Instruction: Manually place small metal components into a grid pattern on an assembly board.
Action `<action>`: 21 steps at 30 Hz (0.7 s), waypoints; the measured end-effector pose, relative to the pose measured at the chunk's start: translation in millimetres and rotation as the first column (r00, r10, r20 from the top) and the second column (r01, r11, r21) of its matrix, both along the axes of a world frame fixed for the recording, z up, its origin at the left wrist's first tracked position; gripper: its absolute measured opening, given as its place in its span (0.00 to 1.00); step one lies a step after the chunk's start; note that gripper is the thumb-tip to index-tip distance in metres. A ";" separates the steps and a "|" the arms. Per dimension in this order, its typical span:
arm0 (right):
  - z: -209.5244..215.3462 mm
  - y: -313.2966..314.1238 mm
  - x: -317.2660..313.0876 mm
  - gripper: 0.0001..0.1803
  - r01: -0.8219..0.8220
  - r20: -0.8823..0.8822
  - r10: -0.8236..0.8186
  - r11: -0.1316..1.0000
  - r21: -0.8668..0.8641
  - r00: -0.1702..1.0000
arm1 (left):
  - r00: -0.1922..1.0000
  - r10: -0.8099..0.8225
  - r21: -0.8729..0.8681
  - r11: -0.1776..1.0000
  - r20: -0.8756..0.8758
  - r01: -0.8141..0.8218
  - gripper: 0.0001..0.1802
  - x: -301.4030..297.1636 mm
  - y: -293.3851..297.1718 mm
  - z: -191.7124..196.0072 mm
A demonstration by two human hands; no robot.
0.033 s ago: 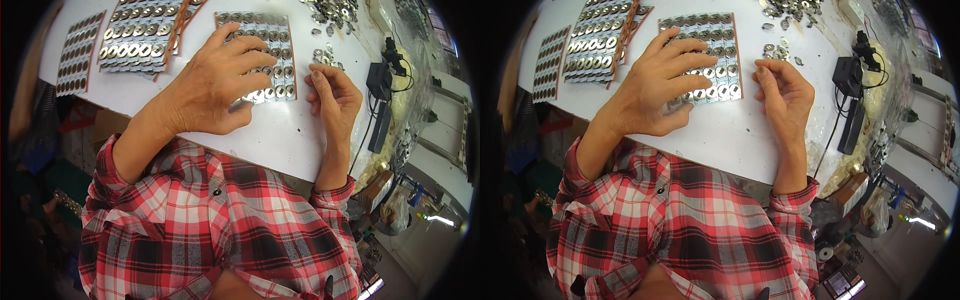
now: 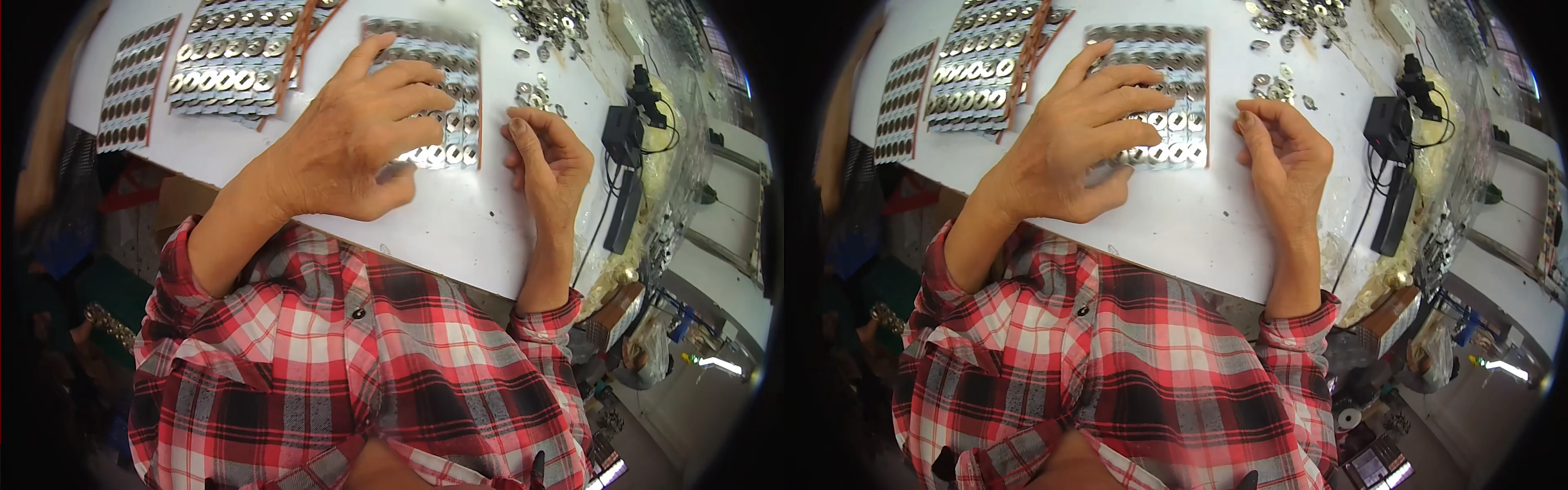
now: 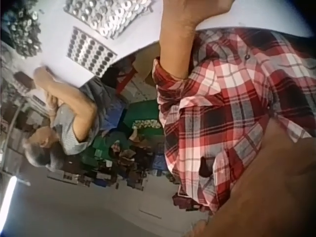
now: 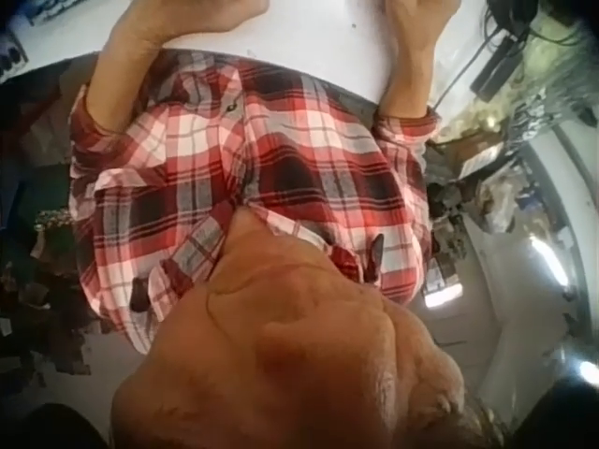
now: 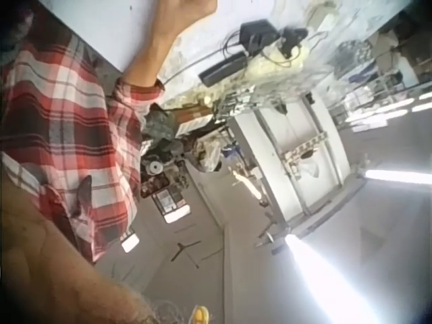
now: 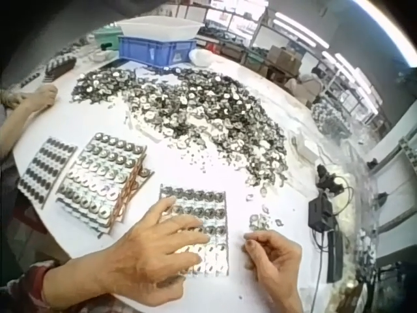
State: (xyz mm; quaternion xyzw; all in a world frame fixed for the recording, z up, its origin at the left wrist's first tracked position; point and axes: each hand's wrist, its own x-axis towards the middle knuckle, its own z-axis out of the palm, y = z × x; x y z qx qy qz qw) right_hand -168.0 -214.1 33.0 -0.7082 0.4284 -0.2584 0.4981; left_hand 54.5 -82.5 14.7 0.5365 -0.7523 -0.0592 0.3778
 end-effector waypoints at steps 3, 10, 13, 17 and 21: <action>-1.4 -0.1 -1.4 0.09 -0.067 -0.028 0.066 0.995 -0.070 0.997 | 0.994 0.097 -0.104 0.989 -0.056 -0.102 0.19 -6.5 1.9 7.4; -5.2 -2.5 -10.4 0.07 -0.123 -0.031 0.121 0.989 -0.085 0.992 | 0.793 0.563 0.100 0.797 0.231 -0.595 0.51 -64.9 -12.3 11.2; -0.9 -0.2 -7.0 0.06 -0.108 -0.064 0.106 0.994 -0.032 0.992 | 0.791 0.566 0.087 0.798 0.231 -0.596 0.50 -67.9 -16.3 8.3; -12.3 -8.4 -13.1 0.07 -0.149 -0.036 0.145 0.980 -0.130 0.989 | 0.819 0.553 0.015 0.828 0.155 -0.561 0.47 -59.4 -13.0 14.1; -14.0 -10.5 -14.1 0.07 -0.145 0.006 0.146 0.985 -0.098 0.989 | 0.744 0.653 -0.205 0.755 0.144 -0.623 0.44 -42.0 -3.8 28.0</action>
